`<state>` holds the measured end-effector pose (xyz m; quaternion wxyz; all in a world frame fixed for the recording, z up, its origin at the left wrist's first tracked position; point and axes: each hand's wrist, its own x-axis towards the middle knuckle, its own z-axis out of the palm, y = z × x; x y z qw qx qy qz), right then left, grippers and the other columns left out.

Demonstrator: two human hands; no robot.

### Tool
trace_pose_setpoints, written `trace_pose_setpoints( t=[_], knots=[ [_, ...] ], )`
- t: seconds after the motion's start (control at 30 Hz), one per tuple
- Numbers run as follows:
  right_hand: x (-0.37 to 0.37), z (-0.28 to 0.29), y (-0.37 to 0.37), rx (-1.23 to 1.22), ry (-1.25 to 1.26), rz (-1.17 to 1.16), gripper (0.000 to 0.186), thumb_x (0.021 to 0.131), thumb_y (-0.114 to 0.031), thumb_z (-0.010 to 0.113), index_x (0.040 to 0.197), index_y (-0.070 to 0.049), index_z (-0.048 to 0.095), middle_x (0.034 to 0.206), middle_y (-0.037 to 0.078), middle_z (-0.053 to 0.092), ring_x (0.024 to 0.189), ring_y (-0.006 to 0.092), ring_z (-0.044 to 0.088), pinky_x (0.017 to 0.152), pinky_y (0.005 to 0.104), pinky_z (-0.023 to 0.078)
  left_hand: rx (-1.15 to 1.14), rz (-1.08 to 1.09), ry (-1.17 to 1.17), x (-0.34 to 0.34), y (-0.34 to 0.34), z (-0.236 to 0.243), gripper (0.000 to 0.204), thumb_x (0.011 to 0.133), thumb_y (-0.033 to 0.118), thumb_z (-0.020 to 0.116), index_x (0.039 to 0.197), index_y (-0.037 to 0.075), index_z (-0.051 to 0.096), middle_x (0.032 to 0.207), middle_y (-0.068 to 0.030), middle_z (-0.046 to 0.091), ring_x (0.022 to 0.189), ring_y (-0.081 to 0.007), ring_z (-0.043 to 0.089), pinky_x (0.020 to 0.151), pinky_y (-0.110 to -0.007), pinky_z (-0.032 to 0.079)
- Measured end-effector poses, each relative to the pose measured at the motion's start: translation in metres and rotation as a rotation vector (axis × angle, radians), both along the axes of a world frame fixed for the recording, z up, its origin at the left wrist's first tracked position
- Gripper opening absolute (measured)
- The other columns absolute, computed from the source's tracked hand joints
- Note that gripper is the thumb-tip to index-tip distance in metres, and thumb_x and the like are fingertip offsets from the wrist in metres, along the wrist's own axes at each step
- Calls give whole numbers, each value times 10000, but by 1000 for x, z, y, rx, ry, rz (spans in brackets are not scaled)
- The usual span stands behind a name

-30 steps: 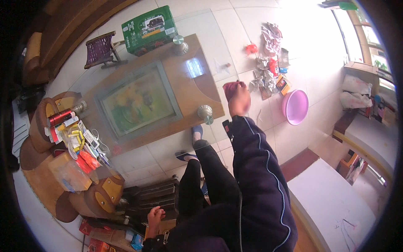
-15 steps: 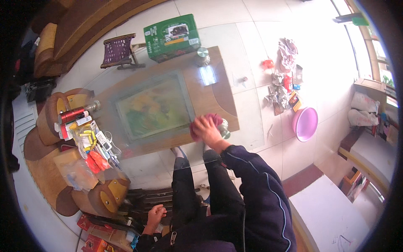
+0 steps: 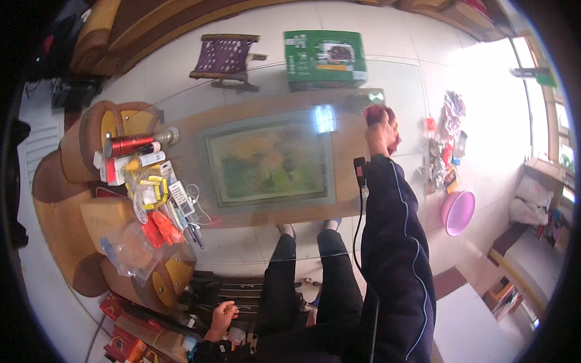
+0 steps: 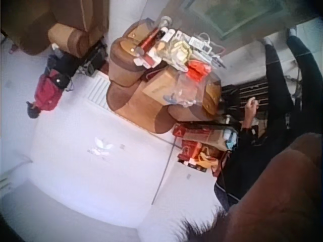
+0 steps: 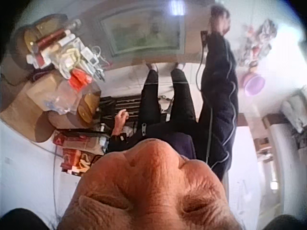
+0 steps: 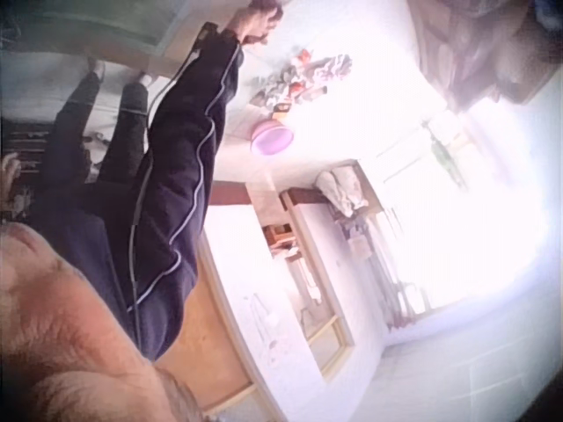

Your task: The person wipes a glass table with a pink cloth, then sits on the floor and washes the cloth in a pink basin of water. After wringing it out, the person stands and wipes a side table and a white mug with the damp cloth.

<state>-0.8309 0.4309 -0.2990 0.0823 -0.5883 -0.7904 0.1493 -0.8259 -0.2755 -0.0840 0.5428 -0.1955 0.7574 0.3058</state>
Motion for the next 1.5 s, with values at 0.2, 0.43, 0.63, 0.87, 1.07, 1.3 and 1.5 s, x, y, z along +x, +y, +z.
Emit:
trace_pose_setpoints(
  t=[0.2,0.43,0.63,0.87,1.07,1.3,1.5],
  knots=[
    [-202,-6,-79,62,78,495,318,807,-199,559,1119,-234,603,1313,49,430,1229,345,369,992,528,318,-31,125,-167,16,-25,-2,305,924,120,548,1182,-40,519,992,-149,626,889,-190,628,736,-316,543],
    [-236,16,-282,255,96,1394,337,760,-246,567,1095,-233,604,1261,62,457,1185,321,413,946,566,362,26,166,-173,11,-31,0,342,941,149,530,1218,-47,484,1040,-148,606,931,-193,614,769,-322,540],
    [-232,21,-272,-1,177,1709,289,733,-202,582,1020,-213,621,1223,40,513,1154,268,482,927,465,417,14,202,-187,2,-36,5,348,934,149,539,1221,-40,485,1034,-132,606,945,-188,607,763,-308,536],
    [-301,17,-150,-10,-32,496,306,845,-239,518,1138,-201,597,1320,135,442,1159,402,439,967,475,389,12,321,-143,14,-64,1,288,912,131,572,1164,-5,553,957,-103,639,852,-152,636,703,-274,538],
    [-328,30,-244,-614,37,703,313,768,-232,621,1072,-166,591,1249,106,473,1138,315,460,894,525,407,40,240,-89,23,-65,-15,278,905,125,578,1148,-8,561,925,-93,651,824,-145,637,692,-263,536],
    [-121,38,-385,87,-7,1693,420,703,-235,592,1121,-198,577,1280,66,451,1204,296,402,958,524,367,99,275,-39,12,-48,-13,263,914,124,565,1141,-7,564,915,-92,656,826,-126,637,683,-251,536],
    [-20,80,-325,-255,-50,1839,379,705,-273,590,1076,-197,615,1203,31,551,1184,238,463,1017,451,352,77,197,-99,5,-55,-6,297,937,134,534,1196,-11,524,1036,-122,626,912,-172,623,747,-295,539]
  ],
)
